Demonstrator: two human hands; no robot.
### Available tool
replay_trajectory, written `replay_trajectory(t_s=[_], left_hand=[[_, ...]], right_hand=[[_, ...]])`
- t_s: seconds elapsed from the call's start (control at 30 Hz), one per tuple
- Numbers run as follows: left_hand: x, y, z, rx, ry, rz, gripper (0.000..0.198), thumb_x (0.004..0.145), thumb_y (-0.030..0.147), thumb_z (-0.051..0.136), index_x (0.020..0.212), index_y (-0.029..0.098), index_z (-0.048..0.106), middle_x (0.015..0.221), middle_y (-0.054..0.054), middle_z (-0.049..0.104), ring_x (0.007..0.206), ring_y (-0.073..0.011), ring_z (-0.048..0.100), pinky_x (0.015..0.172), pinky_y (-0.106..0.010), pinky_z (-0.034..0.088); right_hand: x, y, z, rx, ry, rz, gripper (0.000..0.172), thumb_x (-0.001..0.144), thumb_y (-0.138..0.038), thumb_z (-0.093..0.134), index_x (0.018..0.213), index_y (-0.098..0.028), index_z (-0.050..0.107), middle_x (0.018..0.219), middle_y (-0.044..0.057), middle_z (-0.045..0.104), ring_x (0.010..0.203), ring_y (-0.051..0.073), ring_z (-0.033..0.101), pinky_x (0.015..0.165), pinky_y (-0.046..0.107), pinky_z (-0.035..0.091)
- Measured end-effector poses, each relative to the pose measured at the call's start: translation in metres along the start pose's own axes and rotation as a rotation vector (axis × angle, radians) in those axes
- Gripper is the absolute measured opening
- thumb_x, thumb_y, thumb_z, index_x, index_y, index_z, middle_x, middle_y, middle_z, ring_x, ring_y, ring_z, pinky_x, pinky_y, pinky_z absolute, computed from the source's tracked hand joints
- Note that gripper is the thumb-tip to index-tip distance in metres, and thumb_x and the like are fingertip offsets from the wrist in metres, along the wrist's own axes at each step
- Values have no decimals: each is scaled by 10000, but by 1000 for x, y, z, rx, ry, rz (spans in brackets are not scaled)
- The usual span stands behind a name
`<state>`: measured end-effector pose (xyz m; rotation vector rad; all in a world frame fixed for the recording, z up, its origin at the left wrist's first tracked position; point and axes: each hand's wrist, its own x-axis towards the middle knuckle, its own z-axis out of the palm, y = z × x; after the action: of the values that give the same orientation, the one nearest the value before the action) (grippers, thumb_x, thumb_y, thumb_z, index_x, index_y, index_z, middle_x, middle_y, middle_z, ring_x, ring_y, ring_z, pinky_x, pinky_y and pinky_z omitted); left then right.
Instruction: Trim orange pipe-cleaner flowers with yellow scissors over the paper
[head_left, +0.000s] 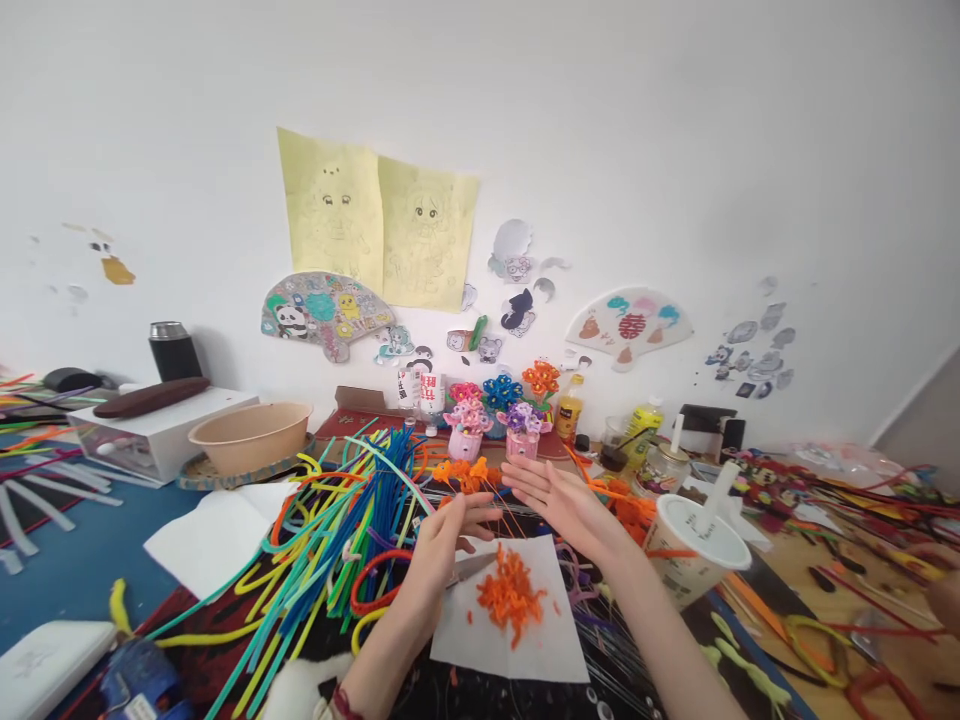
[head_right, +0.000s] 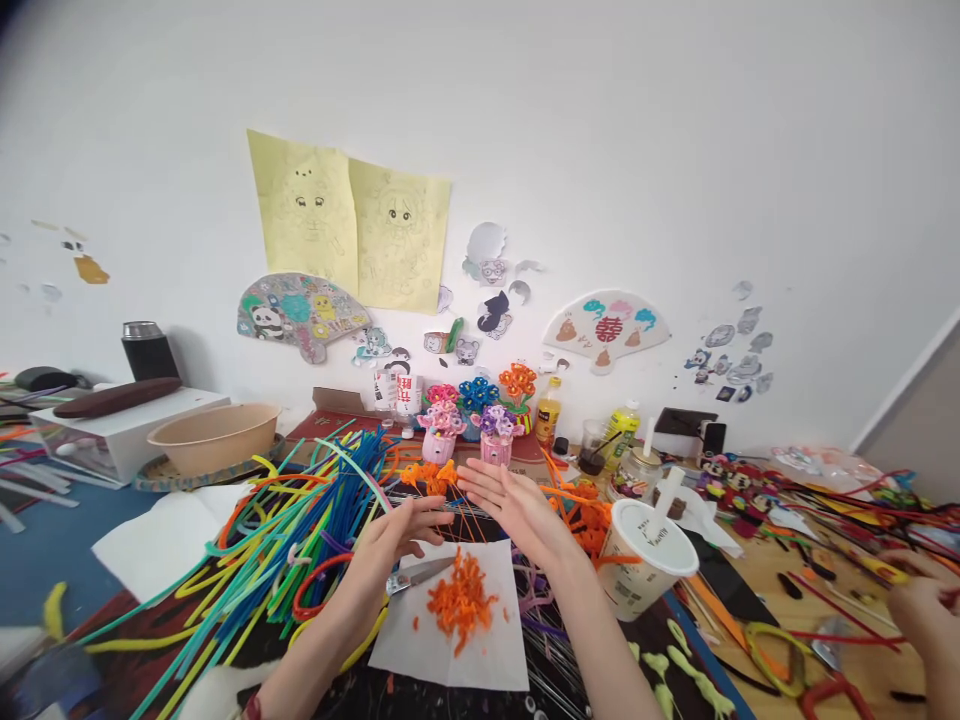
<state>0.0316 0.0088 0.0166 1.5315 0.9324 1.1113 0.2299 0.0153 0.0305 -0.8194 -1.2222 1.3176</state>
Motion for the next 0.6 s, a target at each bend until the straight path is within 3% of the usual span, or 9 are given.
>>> replay_trajectory(t_s=[0.1, 0.17, 0.23, 0.3, 0.37, 0.47, 0.6], left_hand=[[1, -7, 2, 122, 12, 20, 521, 829, 574, 417, 742, 142, 696, 721, -93, 739, 576, -165, 656, 511, -251, 477], [0, -12, 4, 227, 60, 22, 492, 804, 551, 469, 556, 159, 634, 522, -46, 671, 459, -146, 593, 475, -245, 441], [-3, -15, 6, 355, 137, 24, 471, 798, 510, 495, 468, 180, 559, 401, -2, 572, 420, -137, 549, 476, -237, 398], [-5, -16, 5, 490, 210, 38, 351, 770, 426, 552, 508, 192, 567, 450, 11, 583, 472, -140, 550, 502, -231, 357], [-6, -16, 4, 598, 254, 54, 117, 745, 297, 570, 680, 216, 624, 580, 25, 646, 538, -136, 572, 528, -221, 336], [-6, -17, 2, 716, 280, 67, 130, 737, 191, 532, 821, 234, 622, 733, 24, 691, 586, -130, 592, 555, -219, 339], [-9, -16, 5, 826, 249, 97, 118, 756, 189, 511, 800, 229, 613, 749, 15, 693, 607, -141, 608, 532, -223, 339]], right_hand=[[-11, 7, -10, -184, 178, -73, 397, 733, -509, 670, 924, -164, 716, 885, 126, 729, 812, 254, 683, 780, 419, 504], [-15, 14, -17, -307, 280, -110, 335, 713, -486, 694, 742, -154, 728, 725, 104, 721, 706, 241, 666, 732, 410, 502], [-18, 21, -24, -363, 340, -143, 326, 712, -463, 698, 569, -170, 687, 782, 107, 720, 814, 252, 647, 814, 409, 465], [-21, 28, -28, -400, 386, -179, 344, 721, -447, 687, 505, -183, 652, 995, 106, 698, 996, 265, 594, 912, 397, 408], [-22, 33, -32, -454, 417, -205, 241, 711, -426, 691, 646, -195, 704, 1154, 88, 640, 1085, 268, 546, 933, 393, 391], [-23, 39, -34, -559, 459, -227, 321, 715, -405, 667, 973, -215, 695, 1138, 87, 647, 1008, 256, 580, 847, 393, 448], [-22, 47, -38, -627, 526, -229, 314, 765, -405, 592, 968, -181, 676, 1019, 110, 686, 877, 248, 623, 732, 360, 492]])
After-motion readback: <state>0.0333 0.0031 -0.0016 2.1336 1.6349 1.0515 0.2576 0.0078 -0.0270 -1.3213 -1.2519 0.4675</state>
